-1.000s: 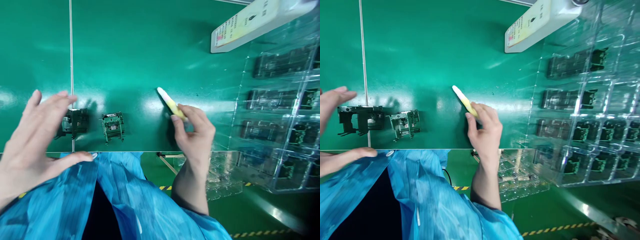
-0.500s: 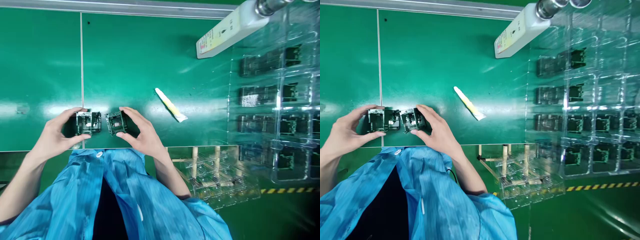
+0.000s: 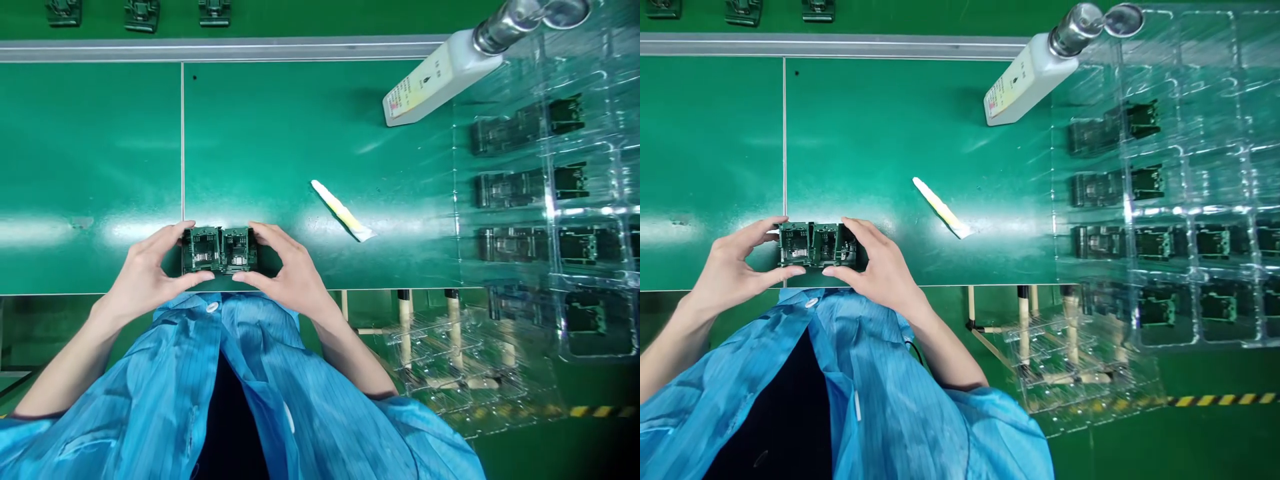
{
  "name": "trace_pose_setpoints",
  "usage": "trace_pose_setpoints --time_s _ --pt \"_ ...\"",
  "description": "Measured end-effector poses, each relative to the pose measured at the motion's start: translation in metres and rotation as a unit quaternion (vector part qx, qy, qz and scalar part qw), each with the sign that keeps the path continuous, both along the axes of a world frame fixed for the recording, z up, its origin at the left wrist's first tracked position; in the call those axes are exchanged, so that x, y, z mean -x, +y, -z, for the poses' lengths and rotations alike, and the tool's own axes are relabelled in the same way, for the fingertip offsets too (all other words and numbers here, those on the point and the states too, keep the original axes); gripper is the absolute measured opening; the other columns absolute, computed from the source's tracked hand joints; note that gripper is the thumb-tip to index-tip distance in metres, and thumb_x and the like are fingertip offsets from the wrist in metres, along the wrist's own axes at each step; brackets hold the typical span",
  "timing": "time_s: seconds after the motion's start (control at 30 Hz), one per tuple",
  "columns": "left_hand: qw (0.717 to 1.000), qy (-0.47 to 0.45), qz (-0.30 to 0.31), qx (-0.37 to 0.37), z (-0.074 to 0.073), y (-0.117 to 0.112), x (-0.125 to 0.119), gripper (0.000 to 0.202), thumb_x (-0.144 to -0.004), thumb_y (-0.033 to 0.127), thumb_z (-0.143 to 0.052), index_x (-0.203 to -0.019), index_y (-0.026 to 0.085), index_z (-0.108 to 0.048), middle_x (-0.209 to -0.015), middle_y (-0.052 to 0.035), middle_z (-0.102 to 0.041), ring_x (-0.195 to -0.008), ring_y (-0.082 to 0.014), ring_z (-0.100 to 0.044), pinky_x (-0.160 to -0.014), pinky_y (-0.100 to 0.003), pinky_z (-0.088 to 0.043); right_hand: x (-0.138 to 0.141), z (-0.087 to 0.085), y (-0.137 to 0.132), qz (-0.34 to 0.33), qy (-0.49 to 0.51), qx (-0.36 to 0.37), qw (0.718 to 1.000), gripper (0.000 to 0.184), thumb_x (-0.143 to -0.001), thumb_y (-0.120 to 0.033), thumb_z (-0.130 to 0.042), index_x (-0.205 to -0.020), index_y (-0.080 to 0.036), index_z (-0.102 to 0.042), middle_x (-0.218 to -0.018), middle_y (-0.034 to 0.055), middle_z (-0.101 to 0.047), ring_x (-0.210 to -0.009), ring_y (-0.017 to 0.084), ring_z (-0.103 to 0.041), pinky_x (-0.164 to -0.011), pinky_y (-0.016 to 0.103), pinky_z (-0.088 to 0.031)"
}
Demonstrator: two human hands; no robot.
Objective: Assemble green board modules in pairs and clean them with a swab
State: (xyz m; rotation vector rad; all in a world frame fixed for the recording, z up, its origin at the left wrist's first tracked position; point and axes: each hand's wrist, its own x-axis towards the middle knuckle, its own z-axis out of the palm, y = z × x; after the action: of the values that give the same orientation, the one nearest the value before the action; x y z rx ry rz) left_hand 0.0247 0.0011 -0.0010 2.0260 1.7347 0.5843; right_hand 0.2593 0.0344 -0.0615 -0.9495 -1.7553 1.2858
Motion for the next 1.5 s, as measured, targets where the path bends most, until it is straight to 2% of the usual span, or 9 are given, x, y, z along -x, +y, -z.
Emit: trace_pose_setpoints --time_s 0.37,0.53,0.67,0.8,1.0,1.13,1.23,1.37,1.5 --pt "0.998 -0.021 0.048 -0.044 -0.018 -0.001 -0.003 0.063 -0.075 0.051 -0.08 -0.126 0.021 -0.059 -0.115 -0.0098 -0.072 -0.104 -0.0253 -0.07 -0.094 -0.037 -0.058 -0.009 -0.03 0.001 0.017 -0.045 -0.156 0.987 0.053 -0.084 -0.041 -0.073 -0.128 -0.019 -0.052 -0.126 0.0128 -0.065 -0.115 0.026 -0.065 -0.093 0.043 -0.059" --pt "0.984 -0.011 0.1 -0.146 -0.021 0.009 0.0 0.065 -0.077 0.046 -0.079 -0.132 0.023 -0.054 -0.121 -0.0107 -0.07 -0.112 -0.0274 -0.068 -0.099 -0.041 -0.057 -0.011 -0.033 0.009 0.038 -0.076 -0.267 0.96 0.046 -0.088 -0.039 -0.067 -0.129 -0.021 -0.053 -0.128 0.0133 -0.066 -0.118 0.026 -0.065 -0.094 0.044 -0.061" --pt "0.915 0.07 0.184 -0.352 -0.031 0.031 0.01 0.056 -0.07 0.036 -0.086 -0.119 0.026 -0.062 -0.124 -0.01 -0.069 -0.118 -0.0331 -0.065 -0.101 -0.054 -0.054 -0.016 -0.035 0.03 0.066 -0.062 -0.442 0.892 0.026 -0.087 -0.03 -0.068 -0.112 -0.024 -0.063 -0.117 0.0086 -0.072 -0.121 0.028 -0.065 -0.097 0.049 -0.062" --pt "0.842 0.117 0.257 -0.46 -0.044 0.05 0.013 0.049 -0.061 0.027 -0.091 -0.104 0.024 -0.066 -0.121 -0.0101 -0.07 -0.11 -0.0329 -0.067 -0.09 -0.054 -0.06 -0.025 -0.049 0.048 0.047 -0.085 -0.462 0.882 0.009 -0.086 -0.027 -0.069 -0.093 -0.03 -0.065 -0.106 0.0021 -0.076 -0.115 0.027 -0.069 -0.096 0.055 -0.062" --pt "0.806 0.071 0.183 -0.558 -0.058 0.076 0.008 0.06 -0.056 0.028 -0.093 -0.108 0.019 -0.065 -0.116 -0.0142 -0.07 -0.103 -0.0325 -0.069 -0.079 -0.049 -0.065 -0.047 -0.06 0.054 0.153 -0.032 -0.524 0.837 0.021 -0.079 -0.028 -0.078 -0.092 -0.031 -0.062 -0.11 0.0056 -0.074 -0.121 0.031 -0.065 -0.1 0.059 -0.058" --pt "0.763 0.093 0.321 -0.553 -0.07 0.093 0.015 0.031 -0.068 0.015 -0.083 -0.093 0.03 -0.071 -0.086 0.0014 -0.077 -0.081 -0.0201 -0.071 -0.073 -0.039 -0.065 -0.062 -0.075 0.066 -0.03 -0.104 -0.528 0.842 0.02 -0.087 -0.018 -0.063 -0.089 -0.037 -0.065 -0.099 -0.005 -0.076 -0.112 0.023 -0.071 -0.104 0.052 -0.057" --pt "0.795 0.122 0.346 -0.483 -0.079 0.101 0.024 0.025 -0.073 0.021 -0.079 -0.087 0.04 -0.072 -0.068 0.0095 -0.073 -0.056 -0.0134 -0.063 -0.059 -0.03 -0.059 -0.066 -0.095 0.076 -0.119 -0.152 -0.508 0.84 0.024 -0.088 -0.016 -0.06 -0.085 -0.039 -0.067 -0.092 -0.0087 -0.076 -0.101 0.019 -0.074 -0.101 0.046 -0.06" --pt "0.866 0.149 0.319 -0.354 -0.083 0.108 0.036 0.016 -0.068 0.034 -0.08 -0.078 0.043 -0.072 -0.061 0.0106 -0.07 -0.044 -0.0133 -0.057 -0.047 -0.028 -0.053 -0.067 -0.111 0.081 -0.16 -0.172 -0.476 0.848 0.022 -0.086 -0.018 -0.062 -0.08 -0.039 -0.067 -0.088 -0.0105 -0.076 -0.092 0.016 -0.076 -0.09 0.038 -0.064" --pt "0.914 0.069 0.232 -0.325 -0.073 0.102 0.03 0.023 -0.06 0.045 -0.085 -0.069 0.034 -0.066 -0.066 0.0073 -0.072 -0.052 -0.0168 -0.064 -0.067 -0.039 -0.061 -0.062 -0.093 0.076 -0.08 -0.151 -0.44 0.881 0.008 -0.083 -0.027 -0.067 -0.081 -0.035 -0.064 -0.09 -0.0063 -0.076 -0.094 0.021 -0.076 -0.09 0.046 -0.062"
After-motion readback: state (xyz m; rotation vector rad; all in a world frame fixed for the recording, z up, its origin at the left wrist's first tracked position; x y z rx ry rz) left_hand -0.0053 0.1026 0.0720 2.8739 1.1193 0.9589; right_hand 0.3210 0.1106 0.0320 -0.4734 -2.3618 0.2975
